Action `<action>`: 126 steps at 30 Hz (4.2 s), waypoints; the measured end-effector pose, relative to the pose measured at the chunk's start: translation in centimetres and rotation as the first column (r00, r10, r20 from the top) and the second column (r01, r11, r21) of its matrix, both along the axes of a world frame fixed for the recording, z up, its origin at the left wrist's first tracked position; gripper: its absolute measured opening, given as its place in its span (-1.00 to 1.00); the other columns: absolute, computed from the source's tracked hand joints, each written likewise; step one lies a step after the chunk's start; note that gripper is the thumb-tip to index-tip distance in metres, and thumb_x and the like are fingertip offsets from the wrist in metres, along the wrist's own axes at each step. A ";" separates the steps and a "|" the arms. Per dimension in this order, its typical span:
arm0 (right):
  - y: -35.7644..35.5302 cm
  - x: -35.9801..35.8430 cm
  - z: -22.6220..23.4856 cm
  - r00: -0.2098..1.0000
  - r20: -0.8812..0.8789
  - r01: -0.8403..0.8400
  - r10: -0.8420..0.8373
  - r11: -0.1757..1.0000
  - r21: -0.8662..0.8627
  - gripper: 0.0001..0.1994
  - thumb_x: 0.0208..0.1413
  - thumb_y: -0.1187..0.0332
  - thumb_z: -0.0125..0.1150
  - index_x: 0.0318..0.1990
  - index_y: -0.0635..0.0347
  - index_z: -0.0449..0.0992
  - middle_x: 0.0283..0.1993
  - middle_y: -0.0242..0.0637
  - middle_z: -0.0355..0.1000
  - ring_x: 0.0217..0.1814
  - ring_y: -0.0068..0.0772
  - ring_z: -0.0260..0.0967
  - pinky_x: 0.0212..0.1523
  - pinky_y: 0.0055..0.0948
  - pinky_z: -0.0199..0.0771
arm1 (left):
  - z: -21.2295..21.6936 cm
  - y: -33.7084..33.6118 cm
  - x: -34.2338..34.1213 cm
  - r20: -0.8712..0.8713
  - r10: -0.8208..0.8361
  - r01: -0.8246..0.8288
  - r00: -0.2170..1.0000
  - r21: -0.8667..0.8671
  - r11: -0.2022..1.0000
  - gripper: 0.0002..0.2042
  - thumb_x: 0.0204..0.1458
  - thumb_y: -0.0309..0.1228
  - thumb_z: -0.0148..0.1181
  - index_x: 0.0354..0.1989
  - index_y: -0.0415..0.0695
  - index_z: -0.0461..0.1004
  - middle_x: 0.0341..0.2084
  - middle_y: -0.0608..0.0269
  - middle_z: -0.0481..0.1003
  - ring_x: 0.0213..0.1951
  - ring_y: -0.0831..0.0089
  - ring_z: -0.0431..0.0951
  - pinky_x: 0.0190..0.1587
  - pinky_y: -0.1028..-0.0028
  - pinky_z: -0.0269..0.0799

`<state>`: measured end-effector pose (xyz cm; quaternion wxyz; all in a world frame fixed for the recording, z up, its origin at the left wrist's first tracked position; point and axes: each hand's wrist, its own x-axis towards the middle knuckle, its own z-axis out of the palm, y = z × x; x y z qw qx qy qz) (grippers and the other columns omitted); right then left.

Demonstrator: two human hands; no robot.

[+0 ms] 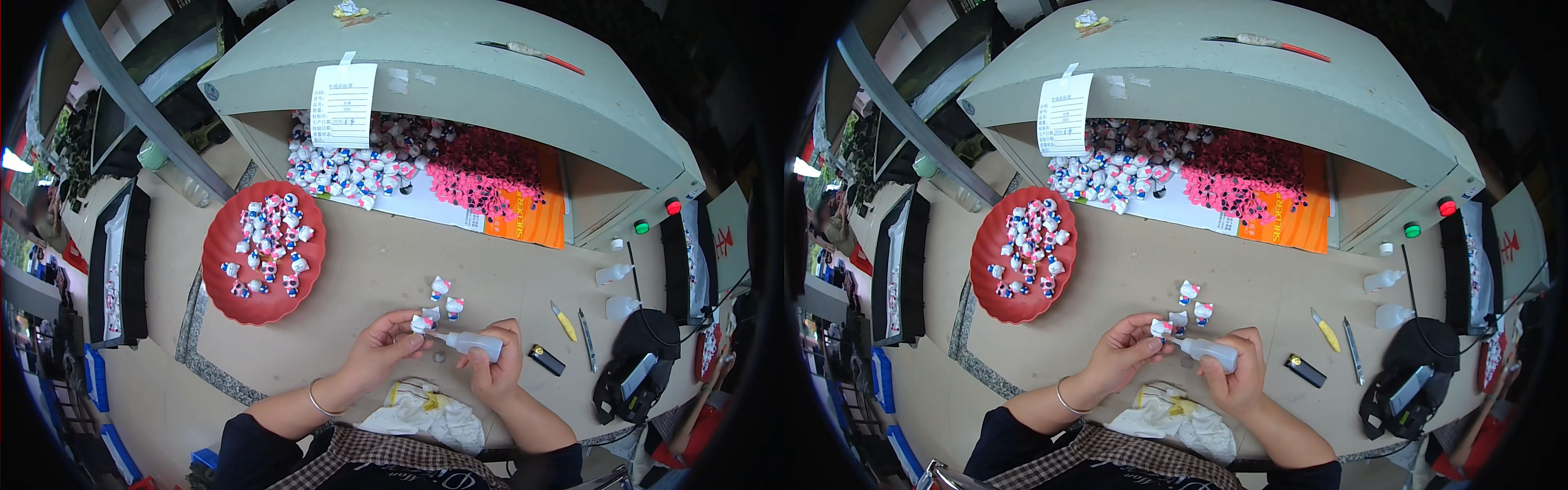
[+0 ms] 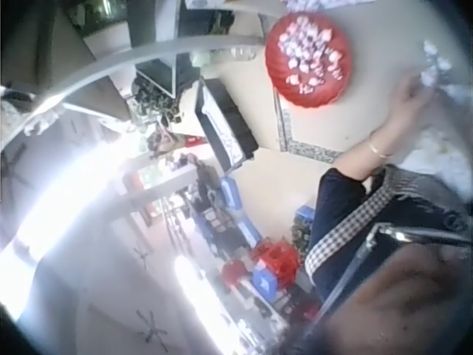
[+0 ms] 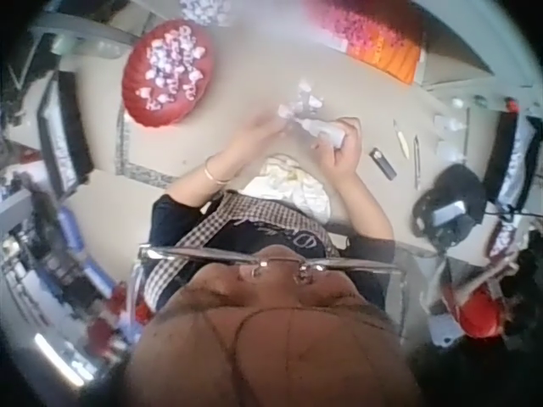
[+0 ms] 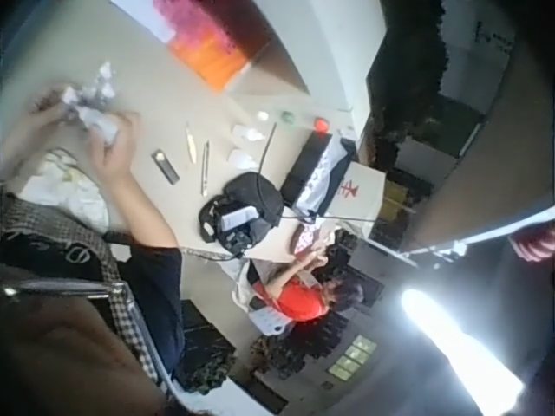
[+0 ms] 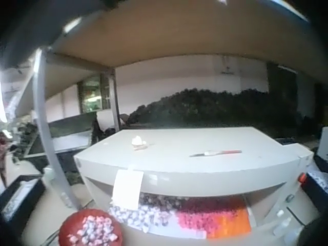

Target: The person assembles small plastic cat-like toy figurines by applying glue from a glue bottle to toy parts and joining them together by hand.

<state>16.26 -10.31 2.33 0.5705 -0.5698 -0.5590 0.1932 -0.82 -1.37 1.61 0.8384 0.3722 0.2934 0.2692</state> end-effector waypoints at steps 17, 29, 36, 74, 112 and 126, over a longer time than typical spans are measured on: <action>0.1 0.5 2.1 0.885 -0.464 0.019 -0.045 0.998 -0.060 -0.85 0.01 0.50 -0.02 -0.27 0.28 0.18 -0.29 -0.24 0.23 -0.39 -0.53 0.27 -0.43 -0.51 0.48 | -0.1 -0.1 0.3 -0.049 0.041 -0.036 0.998 0.101 0.994 -0.66 -0.03 -0.62 0.01 -0.04 -0.12 0.28 -0.24 0.25 0.41 -0.25 0.48 0.47 -0.27 0.58 0.41; 10.4 8.5 0.4 0.934 0.171 0.351 -0.315 0.902 -0.252 -0.86 -0.10 0.53 0.05 -0.34 0.32 0.31 -0.38 -0.15 0.29 -0.32 -0.21 0.39 -0.44 -0.32 0.40 | 0.3 0.0 0.3 -0.049 0.009 -0.006 0.999 0.063 0.998 -0.68 -0.02 -0.59 0.01 -0.04 -0.10 0.29 -0.23 0.27 0.41 -0.26 0.50 0.46 -0.26 0.57 0.40; 14.2 8.7 -0.4 0.736 0.623 0.548 -0.264 0.773 -0.320 -0.79 -0.14 0.39 0.13 -0.35 0.34 0.37 -0.40 -0.04 0.36 -0.31 0.08 0.32 -0.31 -0.22 0.32 | 0.0 0.2 0.1 -0.030 0.010 -0.009 1.000 0.043 0.999 -0.67 -0.01 -0.54 0.03 -0.02 -0.15 0.25 -0.21 0.23 0.39 -0.22 0.50 0.43 -0.20 0.53 0.38; 1.9 -1.1 0.8 0.900 -0.430 -0.197 -0.064 0.822 -0.535 -0.82 -0.09 0.43 0.16 -0.32 0.26 0.35 -0.40 -0.37 0.38 -0.37 -0.62 0.29 -0.32 -0.58 0.33 | -0.8 0.3 0.1 -0.112 -0.116 0.134 0.987 0.169 0.977 -0.69 0.02 -0.56 -0.02 -0.02 -0.25 0.28 -0.20 0.21 0.41 -0.18 0.50 0.42 -0.11 0.52 0.38; 1.7 2.5 0.8 0.974 -0.215 0.017 -0.075 0.965 -0.261 -0.58 0.11 0.41 -0.10 0.11 0.25 0.00 -0.09 -0.21 0.25 -0.06 -0.42 0.27 -0.13 -0.50 0.33 | 1.6 1.9 2.3 -0.661 0.236 0.492 0.712 0.710 0.503 -0.65 -0.13 -0.42 0.17 -0.13 -0.17 0.28 -0.26 0.20 0.33 -0.38 0.46 0.42 -0.37 0.53 0.37; 0.5 2.1 2.4 0.742 -0.664 -0.332 0.087 0.909 -0.253 -0.75 0.09 0.46 -0.09 -0.10 0.32 0.09 -0.30 -0.20 0.33 -0.49 -0.59 0.32 -0.59 -0.65 0.34 | -0.1 0.3 0.5 -0.055 -0.067 0.069 0.996 0.052 0.996 -0.71 0.03 -0.56 -0.05 -0.03 -0.16 0.28 -0.07 0.20 0.32 -0.20 0.53 0.41 -0.09 0.51 0.33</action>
